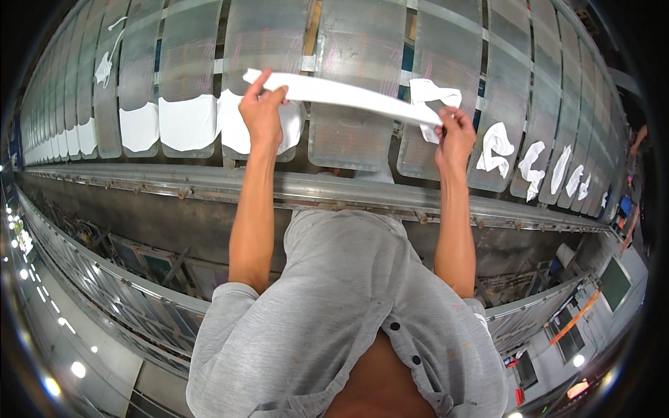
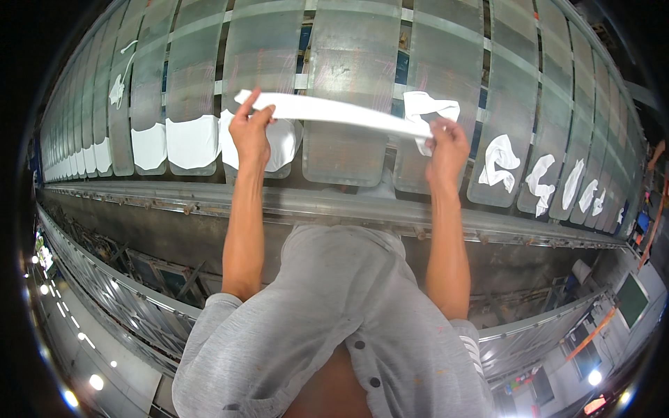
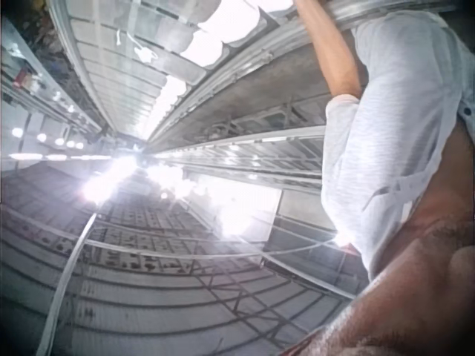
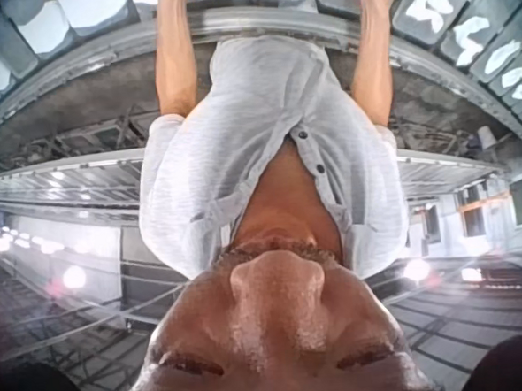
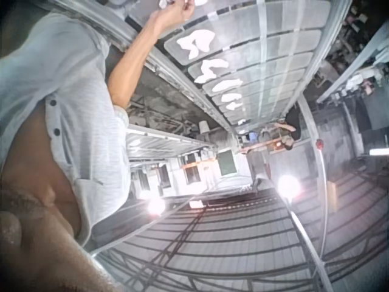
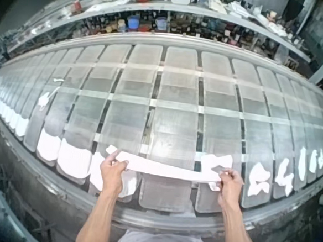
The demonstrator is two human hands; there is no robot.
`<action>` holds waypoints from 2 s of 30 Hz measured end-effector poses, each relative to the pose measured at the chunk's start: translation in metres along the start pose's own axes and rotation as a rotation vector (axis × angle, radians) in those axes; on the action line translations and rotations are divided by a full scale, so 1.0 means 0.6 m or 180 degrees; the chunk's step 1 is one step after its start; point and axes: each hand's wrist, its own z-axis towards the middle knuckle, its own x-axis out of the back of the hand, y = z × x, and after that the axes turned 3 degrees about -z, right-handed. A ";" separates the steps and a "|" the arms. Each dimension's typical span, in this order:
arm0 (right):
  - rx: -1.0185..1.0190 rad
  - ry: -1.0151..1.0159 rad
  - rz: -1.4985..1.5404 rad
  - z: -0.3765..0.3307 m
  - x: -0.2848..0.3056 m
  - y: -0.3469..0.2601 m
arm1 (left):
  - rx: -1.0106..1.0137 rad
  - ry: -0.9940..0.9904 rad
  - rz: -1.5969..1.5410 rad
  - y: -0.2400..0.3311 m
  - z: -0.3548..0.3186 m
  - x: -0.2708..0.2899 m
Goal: The person places white paper cutouts onto a curved metal rack, one at a time. They smooth each piece with their hands to ensure it adheres to the surface.
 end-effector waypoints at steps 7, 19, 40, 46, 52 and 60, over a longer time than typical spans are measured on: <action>0.0656 0.0448 -0.0303 0.054 -0.083 -0.023 | -0.0118 0.0167 -0.0018 0.021 0.071 -0.046; 0.0970 0.0462 -0.2223 -0.017 0.006 0.139 | -0.0169 0.0061 0.1660 -0.118 -0.031 0.060; 0.0588 0.0452 -0.2044 -0.080 0.053 0.185 | -0.0294 -0.0091 0.2187 -0.146 -0.101 0.091; 0.0560 0.0456 -0.1990 -0.072 0.059 0.191 | -0.0316 -0.0101 0.2175 -0.143 -0.101 0.099; 0.0440 0.0406 -0.2012 -0.069 0.064 0.193 | -0.0321 -0.0028 0.2475 -0.131 -0.108 0.096; -0.1060 0.0995 0.0226 -0.099 0.037 0.151 | -0.0398 0.0195 0.2381 -0.130 -0.125 0.092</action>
